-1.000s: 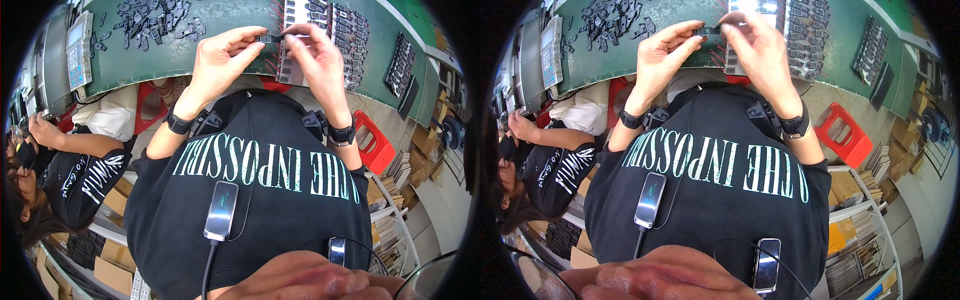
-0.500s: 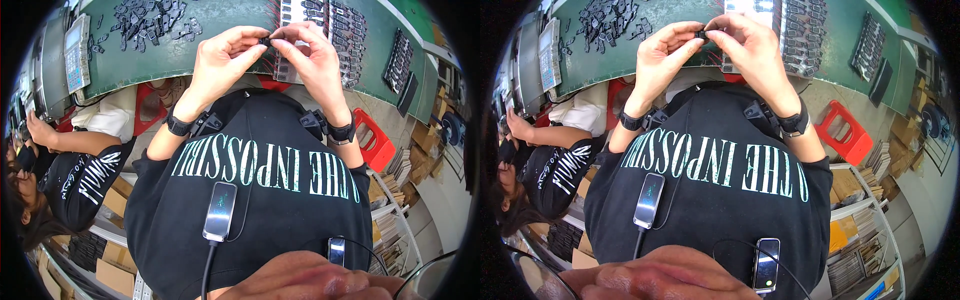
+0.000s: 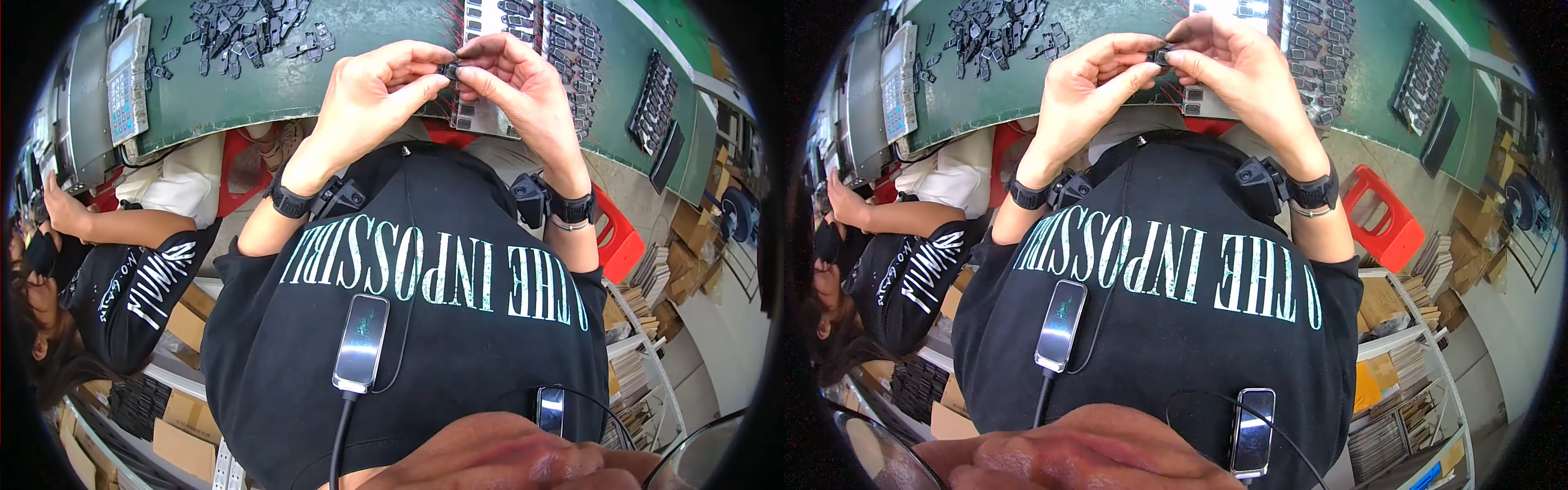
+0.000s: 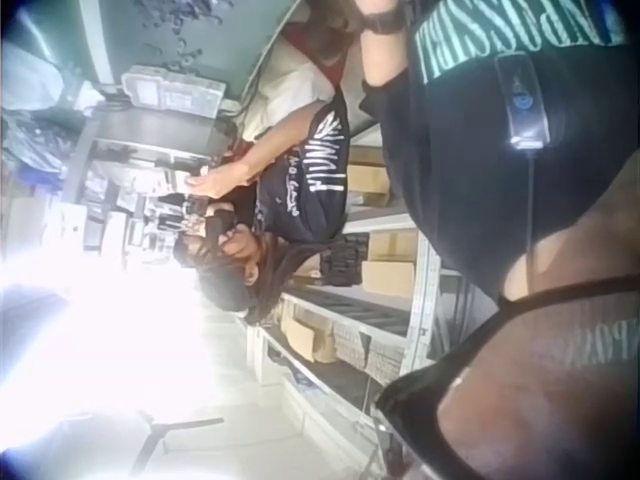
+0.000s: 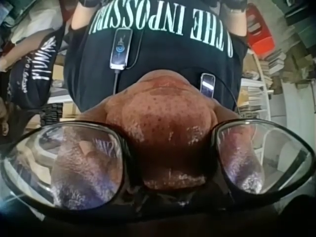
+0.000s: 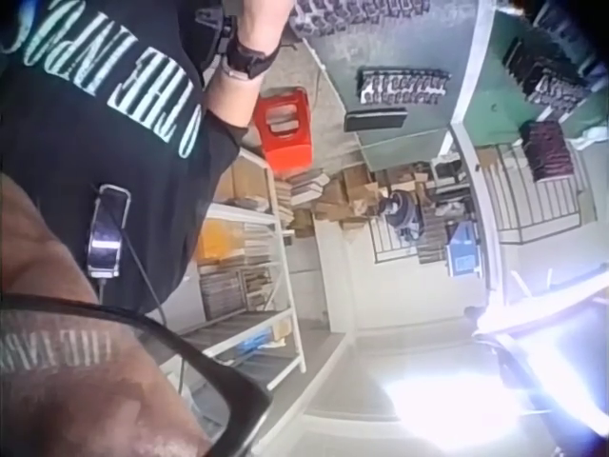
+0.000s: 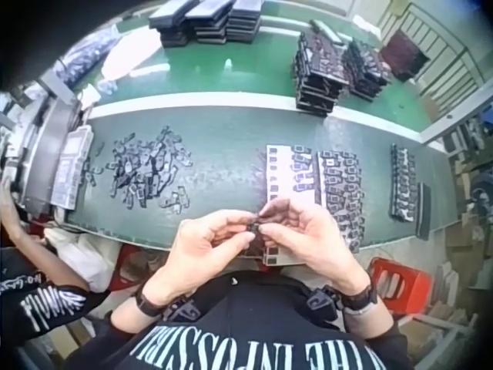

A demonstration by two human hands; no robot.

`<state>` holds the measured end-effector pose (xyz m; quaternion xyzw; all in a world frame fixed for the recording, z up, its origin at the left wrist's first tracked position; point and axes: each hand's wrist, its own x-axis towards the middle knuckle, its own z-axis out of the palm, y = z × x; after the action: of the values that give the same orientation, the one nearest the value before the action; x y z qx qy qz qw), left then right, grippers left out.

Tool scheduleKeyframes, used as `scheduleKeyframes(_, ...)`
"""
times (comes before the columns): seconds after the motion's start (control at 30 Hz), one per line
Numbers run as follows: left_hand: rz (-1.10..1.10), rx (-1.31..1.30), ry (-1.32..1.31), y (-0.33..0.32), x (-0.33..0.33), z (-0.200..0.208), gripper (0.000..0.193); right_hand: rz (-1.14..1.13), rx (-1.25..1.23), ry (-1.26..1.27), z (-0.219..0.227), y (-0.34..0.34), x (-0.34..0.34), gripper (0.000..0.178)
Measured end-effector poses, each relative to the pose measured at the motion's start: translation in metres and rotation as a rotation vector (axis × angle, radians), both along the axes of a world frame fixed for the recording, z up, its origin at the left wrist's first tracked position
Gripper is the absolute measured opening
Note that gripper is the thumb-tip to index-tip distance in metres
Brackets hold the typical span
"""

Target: The person picks up a speaker and a plastic housing, fits the speaker into the housing, and presses the assembled unit onto a metal plate. This process is repeated for several units as the person handles additional components one at a time.

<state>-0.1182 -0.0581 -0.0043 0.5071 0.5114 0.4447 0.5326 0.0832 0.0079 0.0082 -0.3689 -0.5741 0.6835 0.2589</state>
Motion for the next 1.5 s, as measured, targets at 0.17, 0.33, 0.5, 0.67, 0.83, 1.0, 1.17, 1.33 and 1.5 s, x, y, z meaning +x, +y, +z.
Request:
scheduleKeyframes(0.17,-0.021,-0.012,0.018,0.0,0.001,0.002,0.028,0.004,0.053,-0.053,0.001,-0.002,0.001,0.022)
scheduleKeyframes(0.33,0.001,0.032,0.014,0.002,0.002,-0.003,0.025,0.008,0.134,-0.116,0.001,-0.003,0.002,0.021)
scheduleKeyframes(0.5,-0.003,0.056,0.008,0.0,0.003,-0.006,0.024,0.027,0.136,-0.15,0.001,-0.006,0.004,0.021)
scheduleKeyframes(0.67,0.003,0.036,-0.075,-0.001,0.006,-0.009,0.022,-0.015,0.174,-0.14,0.002,-0.011,0.003,0.018)
scheduleKeyframes(0.83,0.05,-0.01,-0.115,-0.002,0.009,-0.005,0.018,-0.015,0.383,-0.299,0.012,-0.016,-0.003,0.017)
scheduleKeyframes(1.0,0.132,-0.022,-0.184,-0.002,0.009,-0.004,0.015,-0.133,0.172,-0.14,0.006,-0.025,-0.005,0.02)
scheduleKeyframes(1.17,0.123,-0.015,-0.171,0.001,0.006,-0.011,0.014,-0.202,0.192,-0.123,-0.002,-0.024,-0.015,0.017)
scheduleKeyframes(1.33,0.114,-0.016,-0.023,0.006,0.004,-0.013,0.015,-0.197,0.376,-0.346,-0.006,-0.025,-0.027,0.017)
scheduleKeyframes(1.5,0.113,0.094,0.125,0.009,0.013,-0.012,0.02,-0.177,0.605,-0.51,-0.006,-0.017,-0.011,0.02)
